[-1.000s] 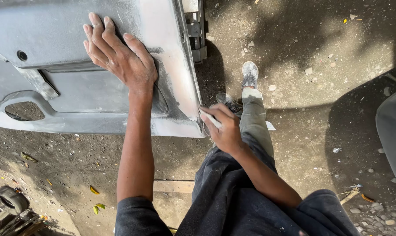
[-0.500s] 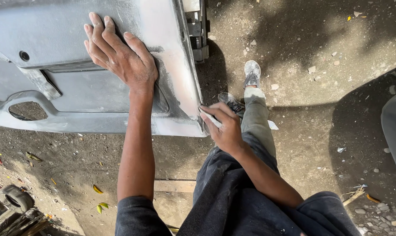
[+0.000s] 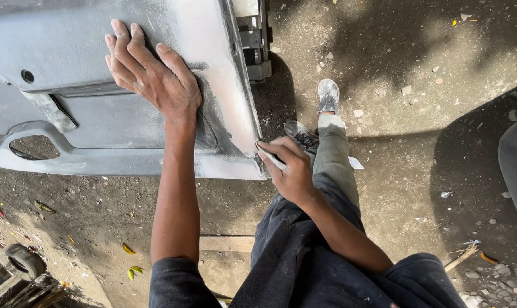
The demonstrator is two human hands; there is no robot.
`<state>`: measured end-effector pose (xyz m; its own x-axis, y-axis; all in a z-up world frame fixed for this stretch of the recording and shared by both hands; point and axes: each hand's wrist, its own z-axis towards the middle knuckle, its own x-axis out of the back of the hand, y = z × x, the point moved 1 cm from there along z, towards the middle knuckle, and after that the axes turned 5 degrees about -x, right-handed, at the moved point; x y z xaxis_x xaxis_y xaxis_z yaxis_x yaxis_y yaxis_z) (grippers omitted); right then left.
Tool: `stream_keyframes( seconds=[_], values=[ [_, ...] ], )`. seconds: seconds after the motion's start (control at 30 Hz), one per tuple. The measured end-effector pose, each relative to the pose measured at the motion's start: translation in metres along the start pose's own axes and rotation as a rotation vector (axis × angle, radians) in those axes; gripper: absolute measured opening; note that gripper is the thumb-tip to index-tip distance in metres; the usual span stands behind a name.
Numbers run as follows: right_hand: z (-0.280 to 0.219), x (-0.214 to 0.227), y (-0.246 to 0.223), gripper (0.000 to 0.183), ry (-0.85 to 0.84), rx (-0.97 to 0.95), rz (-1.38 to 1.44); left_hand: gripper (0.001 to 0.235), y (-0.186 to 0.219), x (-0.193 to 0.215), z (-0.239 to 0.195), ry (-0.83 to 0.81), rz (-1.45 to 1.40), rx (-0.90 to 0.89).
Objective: The person sands the edge and surface of a grey car bumper using a sanding block. They hold the bumper with one hand while sanding with the other, moving along the contours of the part.
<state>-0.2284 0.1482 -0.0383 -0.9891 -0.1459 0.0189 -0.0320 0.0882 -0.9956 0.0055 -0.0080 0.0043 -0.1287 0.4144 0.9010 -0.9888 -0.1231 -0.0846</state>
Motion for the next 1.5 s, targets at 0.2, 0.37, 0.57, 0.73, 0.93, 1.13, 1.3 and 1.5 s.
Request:
stream_keyframes(
  seconds=[0.2,0.37,0.57,0.73,0.93,1.13,1.3,1.5],
  values=[
    [0.021,-0.013,0.023,0.018,0.008,-0.022,0.031,0.045,-0.005,-0.005,0.004,-0.015,0.013,0.027],
    [0.031,-0.001,-0.004,0.016,0.047,0.016,0.055,0.046,-0.005,-0.008,0.001,0.023,0.012,-0.012],
    [0.005,-0.008,0.015,0.018,-0.009,-0.065,0.066,0.046,-0.004,-0.006,-0.004,0.008,0.028,-0.013],
    [0.016,-0.006,0.015,0.016,-0.023,-0.099,0.069,0.044,-0.007,-0.009,-0.001,0.012,0.025,0.018],
    [0.025,0.002,0.004,0.019,0.03,0.058,0.08,0.047,-0.007,-0.009,-0.002,-0.002,0.045,-0.006],
    [0.021,-0.003,0.012,0.02,-0.02,0.011,0.089,0.047,-0.007,-0.009,-0.005,0.003,0.039,-0.001],
    [-0.005,-0.004,0.011,0.02,-0.017,0.045,0.086,0.045,-0.01,-0.009,-0.005,-0.001,0.044,-0.002],
    [0.017,-0.003,0.017,0.016,-0.033,-0.071,0.096,0.045,-0.002,-0.004,-0.001,0.003,0.034,-0.005]
  ],
)
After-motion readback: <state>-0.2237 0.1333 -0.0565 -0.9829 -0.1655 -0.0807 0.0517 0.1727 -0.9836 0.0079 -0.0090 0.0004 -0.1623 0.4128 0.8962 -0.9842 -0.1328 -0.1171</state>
